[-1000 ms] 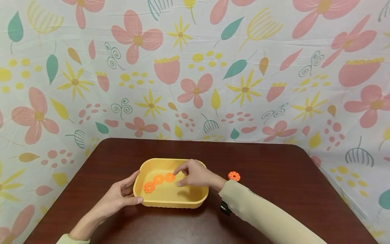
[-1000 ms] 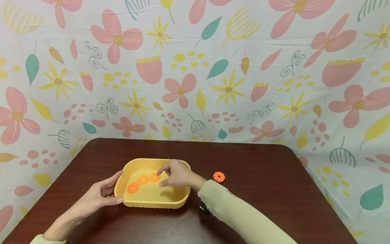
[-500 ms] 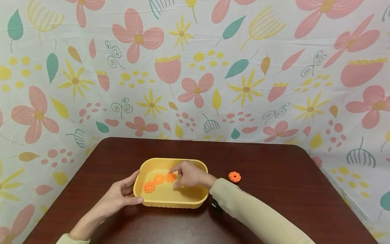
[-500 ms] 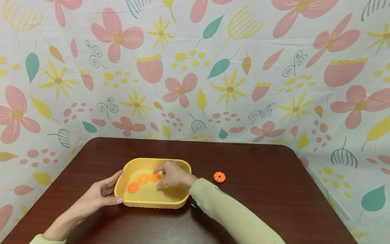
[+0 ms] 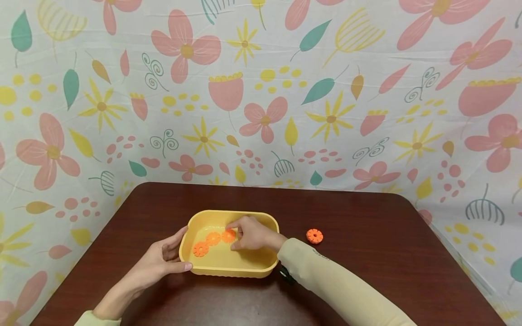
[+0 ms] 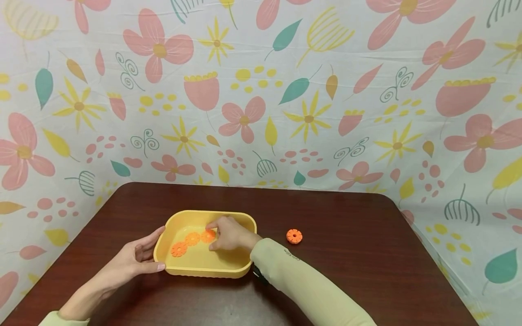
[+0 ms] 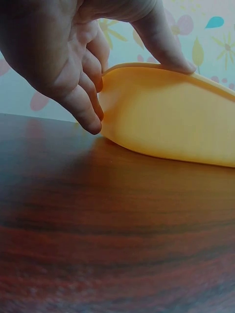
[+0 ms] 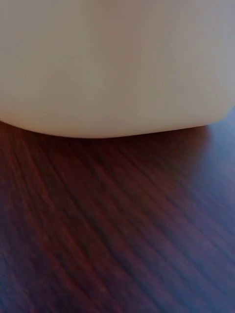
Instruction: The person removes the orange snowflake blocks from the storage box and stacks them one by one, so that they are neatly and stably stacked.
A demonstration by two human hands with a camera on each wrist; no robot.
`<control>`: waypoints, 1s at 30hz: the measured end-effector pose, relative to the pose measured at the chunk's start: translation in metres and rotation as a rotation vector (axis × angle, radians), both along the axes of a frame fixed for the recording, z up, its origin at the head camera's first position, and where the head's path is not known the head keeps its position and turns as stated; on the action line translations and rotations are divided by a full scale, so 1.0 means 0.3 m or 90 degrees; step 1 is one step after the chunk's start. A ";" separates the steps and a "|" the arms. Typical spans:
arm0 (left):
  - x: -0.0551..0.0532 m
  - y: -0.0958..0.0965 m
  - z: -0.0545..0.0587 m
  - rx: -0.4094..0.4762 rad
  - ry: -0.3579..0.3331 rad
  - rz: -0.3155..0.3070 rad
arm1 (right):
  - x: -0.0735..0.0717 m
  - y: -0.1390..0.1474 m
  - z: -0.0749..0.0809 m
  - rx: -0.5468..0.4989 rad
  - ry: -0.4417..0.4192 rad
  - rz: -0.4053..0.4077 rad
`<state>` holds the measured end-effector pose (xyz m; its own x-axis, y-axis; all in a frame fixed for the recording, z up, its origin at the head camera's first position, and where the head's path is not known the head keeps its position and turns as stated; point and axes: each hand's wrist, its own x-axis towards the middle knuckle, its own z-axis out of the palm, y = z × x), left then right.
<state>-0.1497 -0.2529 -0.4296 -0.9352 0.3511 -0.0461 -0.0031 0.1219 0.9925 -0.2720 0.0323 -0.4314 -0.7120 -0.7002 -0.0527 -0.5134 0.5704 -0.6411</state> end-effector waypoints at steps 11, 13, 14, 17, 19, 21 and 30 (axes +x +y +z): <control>-0.003 0.000 -0.004 0.000 0.001 -0.004 | 0.008 0.007 -0.002 -0.033 -0.024 0.019; -0.003 0.001 -0.005 -0.001 0.002 -0.004 | 0.010 0.008 0.001 -0.035 -0.030 0.021; -0.004 0.002 -0.005 -0.001 0.003 -0.004 | 0.012 0.008 0.003 -0.034 -0.030 0.022; -0.003 0.002 -0.001 0.003 0.000 -0.002 | 0.010 0.009 0.003 -0.024 -0.034 0.018; -0.002 0.002 0.002 0.006 0.001 -0.004 | 0.010 0.009 0.003 -0.024 -0.037 0.016; 0.001 0.001 0.006 0.010 0.001 -0.006 | 0.009 0.008 0.000 -0.024 -0.039 0.018; 0.004 0.001 0.005 -0.001 -0.002 0.001 | 0.011 0.005 -0.001 -0.029 -0.046 0.017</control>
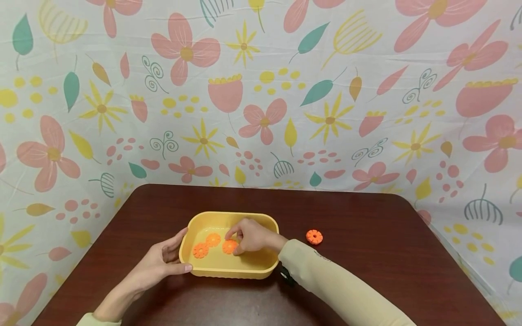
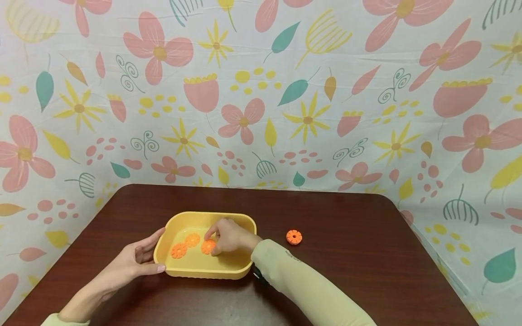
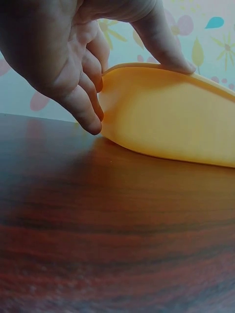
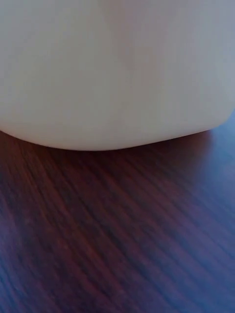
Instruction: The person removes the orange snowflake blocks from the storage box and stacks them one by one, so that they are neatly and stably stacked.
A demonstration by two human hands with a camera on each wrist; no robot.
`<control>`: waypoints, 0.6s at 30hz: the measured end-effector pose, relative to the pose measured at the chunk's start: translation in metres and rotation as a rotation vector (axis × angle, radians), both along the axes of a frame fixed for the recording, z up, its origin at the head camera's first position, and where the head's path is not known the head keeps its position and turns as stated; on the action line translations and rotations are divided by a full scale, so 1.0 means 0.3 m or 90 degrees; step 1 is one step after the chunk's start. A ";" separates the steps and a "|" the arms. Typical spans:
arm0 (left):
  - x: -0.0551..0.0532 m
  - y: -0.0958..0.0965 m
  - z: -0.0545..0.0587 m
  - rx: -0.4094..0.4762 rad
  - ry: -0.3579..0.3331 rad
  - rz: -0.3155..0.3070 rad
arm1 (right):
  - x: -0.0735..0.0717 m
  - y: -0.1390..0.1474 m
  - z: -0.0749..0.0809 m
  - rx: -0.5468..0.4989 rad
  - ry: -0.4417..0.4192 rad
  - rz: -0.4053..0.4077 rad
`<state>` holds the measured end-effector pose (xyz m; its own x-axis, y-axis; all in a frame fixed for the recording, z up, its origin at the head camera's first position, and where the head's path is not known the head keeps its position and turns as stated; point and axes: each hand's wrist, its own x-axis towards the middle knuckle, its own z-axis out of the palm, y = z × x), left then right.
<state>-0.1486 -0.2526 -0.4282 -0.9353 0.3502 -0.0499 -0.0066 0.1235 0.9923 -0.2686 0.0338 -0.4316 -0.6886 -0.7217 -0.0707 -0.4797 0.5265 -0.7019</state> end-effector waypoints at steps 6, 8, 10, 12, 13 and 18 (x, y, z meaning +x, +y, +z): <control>-0.002 0.001 -0.007 -0.007 -0.003 -0.001 | 0.003 0.002 0.001 0.007 0.018 -0.003; -0.001 0.001 -0.007 -0.008 -0.003 -0.001 | 0.005 0.002 0.002 0.005 0.018 -0.001; -0.001 0.001 -0.006 -0.009 -0.003 0.000 | 0.006 0.003 0.003 0.002 0.015 0.001; 0.000 0.001 -0.004 -0.007 -0.006 0.003 | 0.006 0.003 0.004 -0.005 0.011 0.005; 0.000 0.002 -0.003 -0.008 -0.007 0.005 | 0.006 0.003 0.004 -0.009 0.011 0.007; 0.002 0.001 0.002 -0.010 0.000 0.009 | 0.002 0.004 0.005 -0.021 0.020 0.015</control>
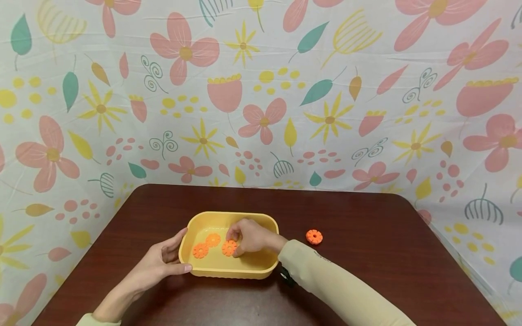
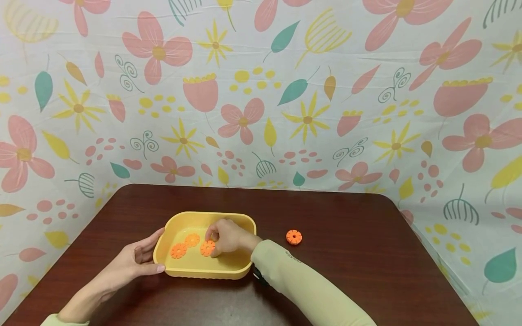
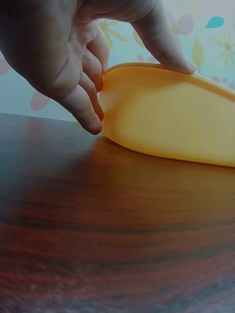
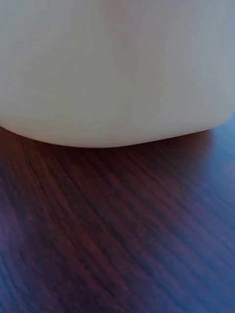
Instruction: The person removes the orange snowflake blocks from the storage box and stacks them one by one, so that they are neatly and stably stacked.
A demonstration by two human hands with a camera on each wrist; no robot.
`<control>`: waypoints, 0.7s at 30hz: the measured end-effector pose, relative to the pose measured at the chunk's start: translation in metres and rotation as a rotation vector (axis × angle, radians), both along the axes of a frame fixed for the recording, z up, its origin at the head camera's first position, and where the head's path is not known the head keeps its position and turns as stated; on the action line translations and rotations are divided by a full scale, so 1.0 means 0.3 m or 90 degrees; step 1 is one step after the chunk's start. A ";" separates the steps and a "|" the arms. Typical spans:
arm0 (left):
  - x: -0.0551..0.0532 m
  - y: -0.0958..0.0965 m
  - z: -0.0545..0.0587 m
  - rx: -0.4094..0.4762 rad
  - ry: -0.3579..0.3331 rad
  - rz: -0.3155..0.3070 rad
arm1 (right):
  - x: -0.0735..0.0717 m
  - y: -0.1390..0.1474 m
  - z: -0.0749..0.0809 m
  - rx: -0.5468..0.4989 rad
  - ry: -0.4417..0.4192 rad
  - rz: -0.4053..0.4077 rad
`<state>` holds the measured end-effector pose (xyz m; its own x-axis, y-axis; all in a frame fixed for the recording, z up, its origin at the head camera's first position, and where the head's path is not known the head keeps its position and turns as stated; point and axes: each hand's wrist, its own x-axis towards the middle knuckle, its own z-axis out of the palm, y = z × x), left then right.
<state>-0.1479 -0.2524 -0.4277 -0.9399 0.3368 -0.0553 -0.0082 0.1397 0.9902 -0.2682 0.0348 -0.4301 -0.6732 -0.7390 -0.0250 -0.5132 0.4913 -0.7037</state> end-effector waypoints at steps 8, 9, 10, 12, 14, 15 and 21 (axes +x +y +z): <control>0.001 -0.001 -0.007 0.002 -0.003 -0.007 | -0.001 -0.006 -0.004 -0.004 -0.008 0.012; 0.001 -0.001 -0.008 0.003 -0.004 -0.006 | -0.001 -0.006 -0.004 -0.003 -0.013 0.012; 0.001 -0.001 -0.008 0.002 -0.004 -0.006 | 0.000 -0.006 -0.003 -0.002 -0.017 0.012; 0.001 -0.001 -0.008 0.000 -0.004 -0.005 | 0.000 -0.005 0.000 -0.001 -0.023 0.012; 0.000 -0.001 -0.007 -0.002 -0.003 -0.004 | 0.000 -0.003 0.002 0.001 -0.026 0.012; 0.000 -0.001 -0.007 -0.003 -0.002 -0.003 | 0.000 -0.002 0.004 0.002 -0.027 0.013; -0.001 -0.002 -0.009 0.002 0.001 -0.005 | 0.002 0.002 0.013 0.008 -0.027 0.022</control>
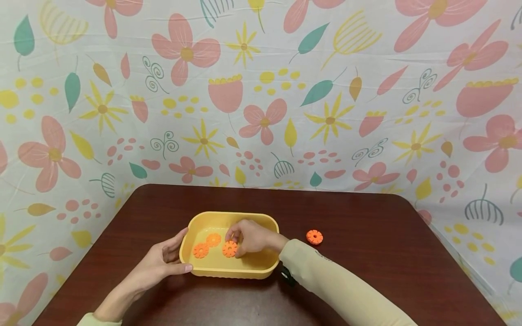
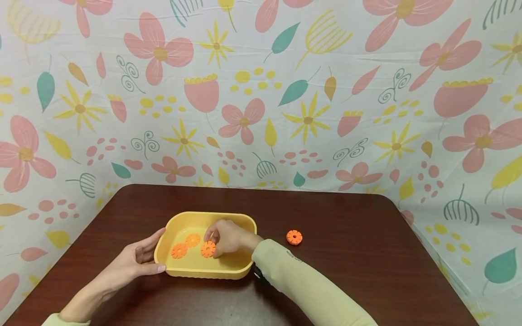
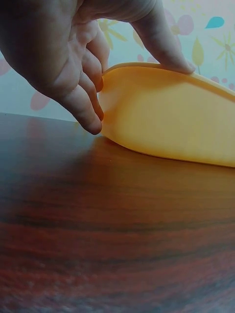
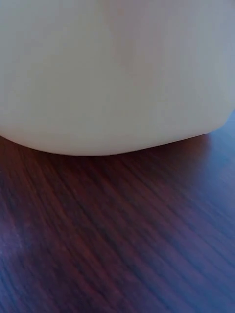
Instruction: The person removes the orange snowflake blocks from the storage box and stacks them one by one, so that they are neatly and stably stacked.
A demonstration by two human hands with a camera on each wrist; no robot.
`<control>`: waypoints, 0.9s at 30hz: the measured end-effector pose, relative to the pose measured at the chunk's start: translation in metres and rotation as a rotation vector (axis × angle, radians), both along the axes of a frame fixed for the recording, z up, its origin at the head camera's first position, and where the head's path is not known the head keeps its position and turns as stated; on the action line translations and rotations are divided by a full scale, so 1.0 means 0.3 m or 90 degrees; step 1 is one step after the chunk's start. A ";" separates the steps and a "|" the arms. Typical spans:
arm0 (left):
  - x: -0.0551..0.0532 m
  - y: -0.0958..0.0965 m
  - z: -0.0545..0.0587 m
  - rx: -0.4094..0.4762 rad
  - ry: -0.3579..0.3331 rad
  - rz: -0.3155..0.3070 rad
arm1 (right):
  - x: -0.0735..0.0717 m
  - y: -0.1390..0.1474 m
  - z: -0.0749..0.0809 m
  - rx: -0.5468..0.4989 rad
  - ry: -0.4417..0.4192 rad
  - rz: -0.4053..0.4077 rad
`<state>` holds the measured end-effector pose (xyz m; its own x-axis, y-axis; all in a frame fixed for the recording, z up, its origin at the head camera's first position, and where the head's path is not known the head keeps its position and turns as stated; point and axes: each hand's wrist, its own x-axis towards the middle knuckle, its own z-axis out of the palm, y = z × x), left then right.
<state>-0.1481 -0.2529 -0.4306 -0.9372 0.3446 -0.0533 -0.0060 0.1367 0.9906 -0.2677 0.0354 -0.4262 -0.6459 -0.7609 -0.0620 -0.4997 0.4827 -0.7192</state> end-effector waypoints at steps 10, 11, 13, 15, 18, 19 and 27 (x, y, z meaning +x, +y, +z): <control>-0.001 0.000 -0.003 0.002 0.003 -0.001 | 0.005 -0.001 0.003 -0.027 0.005 0.014; -0.001 0.000 -0.003 0.001 0.004 -0.001 | 0.005 0.000 0.003 -0.030 0.004 0.013; -0.001 0.001 -0.002 0.001 0.004 0.000 | 0.006 0.001 0.002 -0.035 0.005 0.009; -0.001 0.001 -0.002 0.003 0.004 -0.001 | 0.007 0.003 0.001 -0.041 0.007 0.005; -0.001 0.003 -0.001 0.006 0.005 -0.002 | 0.007 0.006 -0.001 -0.048 0.014 0.000; -0.001 0.003 -0.001 0.006 0.005 -0.003 | 0.008 0.006 -0.002 -0.053 0.015 -0.001; -0.001 0.002 -0.005 0.010 0.000 -0.004 | 0.019 0.014 0.014 -0.076 0.000 -0.017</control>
<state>-0.1484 -0.2523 -0.4320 -0.9351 0.3511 -0.0482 -0.0058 0.1210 0.9926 -0.2621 0.0397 -0.4220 -0.6666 -0.7449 0.0283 -0.4880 0.4073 -0.7720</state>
